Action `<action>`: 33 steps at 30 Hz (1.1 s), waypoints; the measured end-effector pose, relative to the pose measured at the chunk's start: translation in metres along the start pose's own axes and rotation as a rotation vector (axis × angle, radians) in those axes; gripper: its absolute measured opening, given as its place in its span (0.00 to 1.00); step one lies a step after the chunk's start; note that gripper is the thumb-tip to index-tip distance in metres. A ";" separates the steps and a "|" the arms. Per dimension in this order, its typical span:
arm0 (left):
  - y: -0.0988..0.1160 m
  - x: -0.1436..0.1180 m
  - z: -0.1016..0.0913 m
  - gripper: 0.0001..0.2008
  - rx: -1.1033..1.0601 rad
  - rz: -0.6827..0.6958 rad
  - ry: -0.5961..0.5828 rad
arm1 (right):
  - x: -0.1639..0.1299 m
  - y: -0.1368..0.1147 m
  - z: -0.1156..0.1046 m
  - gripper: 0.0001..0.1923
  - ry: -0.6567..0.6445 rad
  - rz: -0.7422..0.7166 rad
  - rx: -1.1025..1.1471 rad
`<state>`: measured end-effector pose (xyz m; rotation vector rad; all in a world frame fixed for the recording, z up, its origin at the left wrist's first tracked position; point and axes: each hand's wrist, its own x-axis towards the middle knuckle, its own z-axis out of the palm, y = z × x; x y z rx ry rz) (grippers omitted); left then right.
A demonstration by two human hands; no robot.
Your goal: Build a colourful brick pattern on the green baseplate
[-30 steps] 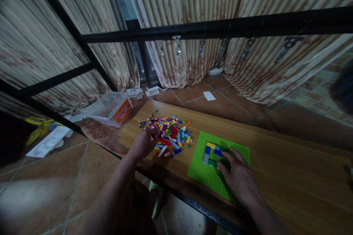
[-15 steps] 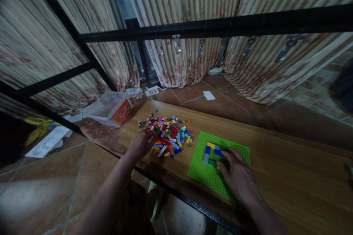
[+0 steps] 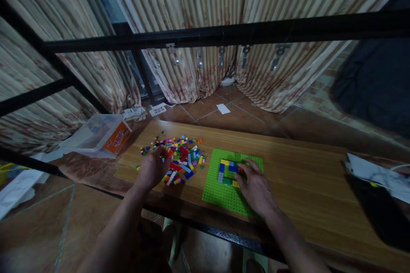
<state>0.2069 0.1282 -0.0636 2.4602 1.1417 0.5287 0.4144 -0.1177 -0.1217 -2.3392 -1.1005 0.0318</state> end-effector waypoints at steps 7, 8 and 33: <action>0.067 -0.019 0.055 0.09 -0.608 0.217 -0.431 | -0.003 -0.018 -0.015 0.15 0.027 -0.102 0.246; 0.075 -0.021 0.064 0.10 -0.666 0.213 -0.488 | -0.004 -0.021 -0.016 0.15 -0.004 -0.127 0.279; 0.097 -0.019 0.098 0.13 -0.596 0.182 -0.634 | 0.006 -0.005 -0.023 0.11 0.036 -0.004 0.159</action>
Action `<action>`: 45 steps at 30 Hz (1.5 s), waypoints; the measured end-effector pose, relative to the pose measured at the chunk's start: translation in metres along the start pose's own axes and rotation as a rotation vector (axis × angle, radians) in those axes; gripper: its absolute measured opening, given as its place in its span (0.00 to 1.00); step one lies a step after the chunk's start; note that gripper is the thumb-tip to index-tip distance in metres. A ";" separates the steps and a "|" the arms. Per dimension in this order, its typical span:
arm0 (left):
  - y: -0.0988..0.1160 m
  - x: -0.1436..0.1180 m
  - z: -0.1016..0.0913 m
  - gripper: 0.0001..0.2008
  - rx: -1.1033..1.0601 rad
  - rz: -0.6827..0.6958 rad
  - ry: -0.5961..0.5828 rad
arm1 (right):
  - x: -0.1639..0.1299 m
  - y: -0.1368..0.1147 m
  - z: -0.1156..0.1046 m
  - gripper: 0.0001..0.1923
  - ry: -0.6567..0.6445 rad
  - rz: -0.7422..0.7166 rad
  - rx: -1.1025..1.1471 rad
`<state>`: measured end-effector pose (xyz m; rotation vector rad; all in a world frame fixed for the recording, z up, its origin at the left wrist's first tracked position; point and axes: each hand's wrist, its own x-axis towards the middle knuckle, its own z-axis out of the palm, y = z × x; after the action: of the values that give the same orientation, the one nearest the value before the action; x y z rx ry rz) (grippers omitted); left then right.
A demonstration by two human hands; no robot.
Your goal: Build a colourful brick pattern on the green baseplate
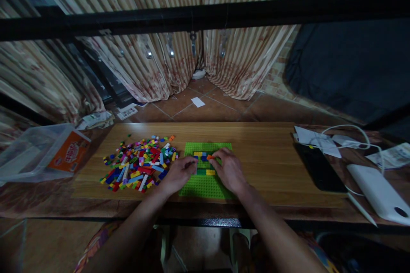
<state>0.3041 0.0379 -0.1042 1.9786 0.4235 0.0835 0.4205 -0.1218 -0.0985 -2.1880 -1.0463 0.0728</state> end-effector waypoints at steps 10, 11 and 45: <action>0.025 -0.012 -0.001 0.16 0.093 -0.072 -0.188 | -0.011 -0.008 0.034 0.08 0.120 -0.004 -0.167; 0.024 -0.012 -0.001 0.15 0.099 -0.072 -0.193 | -0.012 -0.008 0.036 0.08 0.131 -0.005 -0.181; 0.016 -0.028 0.028 0.26 0.653 0.031 -0.082 | -0.002 0.002 0.038 0.12 0.149 0.133 0.001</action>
<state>0.2890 -0.0017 -0.0982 2.6196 0.3964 -0.1346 0.4079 -0.1021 -0.1285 -2.2228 -0.8177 -0.0285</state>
